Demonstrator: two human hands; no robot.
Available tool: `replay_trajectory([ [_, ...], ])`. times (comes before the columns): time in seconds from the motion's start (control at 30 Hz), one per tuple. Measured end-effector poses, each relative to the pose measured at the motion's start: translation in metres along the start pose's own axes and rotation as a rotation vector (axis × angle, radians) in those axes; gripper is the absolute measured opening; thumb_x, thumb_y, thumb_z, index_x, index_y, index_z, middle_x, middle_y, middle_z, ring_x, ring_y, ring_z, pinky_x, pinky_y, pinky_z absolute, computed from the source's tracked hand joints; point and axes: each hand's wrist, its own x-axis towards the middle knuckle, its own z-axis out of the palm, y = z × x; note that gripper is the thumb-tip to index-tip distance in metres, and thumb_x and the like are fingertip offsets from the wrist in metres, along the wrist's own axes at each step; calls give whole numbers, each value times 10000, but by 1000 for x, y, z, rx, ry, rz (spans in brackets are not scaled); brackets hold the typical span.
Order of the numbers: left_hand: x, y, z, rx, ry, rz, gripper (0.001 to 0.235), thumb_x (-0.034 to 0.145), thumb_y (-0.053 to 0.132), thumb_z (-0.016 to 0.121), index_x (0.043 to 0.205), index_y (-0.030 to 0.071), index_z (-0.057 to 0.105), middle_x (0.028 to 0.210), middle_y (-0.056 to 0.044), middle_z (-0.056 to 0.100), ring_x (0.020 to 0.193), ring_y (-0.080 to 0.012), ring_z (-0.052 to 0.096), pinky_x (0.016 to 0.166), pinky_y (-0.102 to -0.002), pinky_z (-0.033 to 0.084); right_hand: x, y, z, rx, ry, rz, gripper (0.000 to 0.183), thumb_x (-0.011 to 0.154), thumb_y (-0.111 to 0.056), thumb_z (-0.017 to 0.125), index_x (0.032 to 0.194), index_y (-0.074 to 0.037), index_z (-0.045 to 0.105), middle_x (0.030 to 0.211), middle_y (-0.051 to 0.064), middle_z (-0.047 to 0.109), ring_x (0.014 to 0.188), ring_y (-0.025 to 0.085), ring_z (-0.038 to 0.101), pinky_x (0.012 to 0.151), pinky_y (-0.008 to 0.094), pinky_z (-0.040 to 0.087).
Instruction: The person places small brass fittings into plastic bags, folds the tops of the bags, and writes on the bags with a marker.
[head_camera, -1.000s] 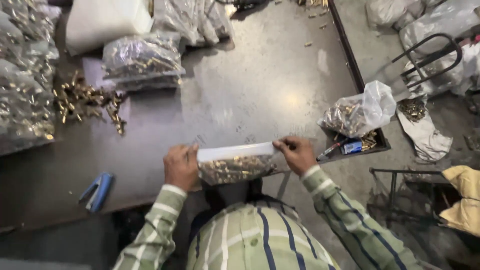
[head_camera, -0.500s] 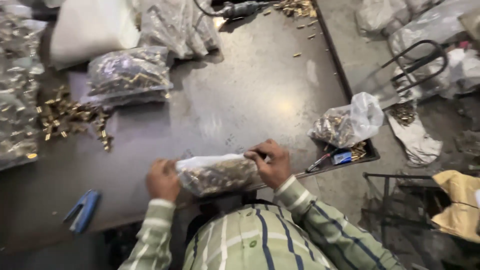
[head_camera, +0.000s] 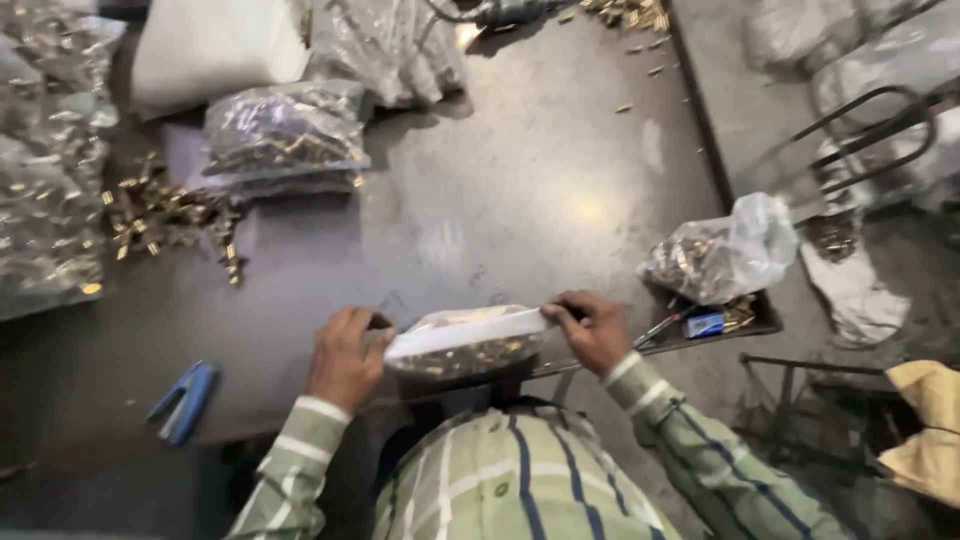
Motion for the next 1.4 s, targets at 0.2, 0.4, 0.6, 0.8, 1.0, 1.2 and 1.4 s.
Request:
replay_trajectory([
  [0.2, 11, 71, 21, 140, -137, 269, 216, 792, 278, 777, 925, 112, 733, 949, -81, 705, 987, -305, 616, 920, -480, 408, -7, -15, -9, -52, 18, -99, 148, 875, -195, 755, 903, -53, 788, 799, 84, 730, 712, 185, 675, 645, 329, 514],
  [0.4, -4, 40, 5, 96, -89, 39, 243, 816, 326, 772, 923, 112, 726, 934, -78, 696, 965, -331, 583, 902, -504, 390, -18, -14, -13, -59, -39, -85, 132, 869, -167, 761, 866, -36, 744, 860, 104, 661, 735, 216, 639, 652, 346, 517],
  [0.6, -30, 9, 35, 160, -56, -42, 124, 847, 223, 712, 819, 103, 710, 932, -81, 665, 1017, -330, 562, 865, -547, 363, -33, -45, -5, -344, -45, -369, 119, 775, -130, 784, 883, -78, 772, 970, 107, 701, 946, 333, 615, 845, 436, 472],
  [0.8, -35, 10, 21, 53, -29, -62, 182, 855, 259, 718, 811, 82, 713, 906, -101, 668, 960, -353, 594, 816, -519, 405, -34, -61, 61, -170, -162, -369, 240, 766, -213, 844, 922, -45, 773, 905, 134, 715, 889, 344, 655, 827, 430, 502],
  [1.0, -53, -120, -90, 889, -3, -368, 853, 772, 708, 800, 1182, -24, 651, 1126, -247, 657, 1048, -410, 626, 876, -510, 507, -21, -42, 63, -71, -238, -80, 270, 748, -274, 867, 881, -50, 792, 827, 138, 749, 752, 283, 761, 694, 367, 597],
  [1.2, -77, -234, -96, 701, -304, -553, 706, 723, 442, 884, 1271, 57, 662, 1247, -212, 674, 1146, -398, 661, 965, -516, 529, -4, -66, 52, -179, -436, 10, 306, 740, -325, 868, 905, -74, 812, 815, 140, 776, 713, 264, 763, 697, 354, 593],
  [1.4, -11, -51, -68, -643, -390, -275, 612, 828, 312, 797, 1261, -52, 565, 1181, -162, 747, 1079, -247, 731, 970, -381, 579, 0, -67, 51, -248, -488, -13, 300, 754, -347, 859, 906, -91, 819, 788, 137, 768, 670, 263, 735, 662, 367, 569],
])
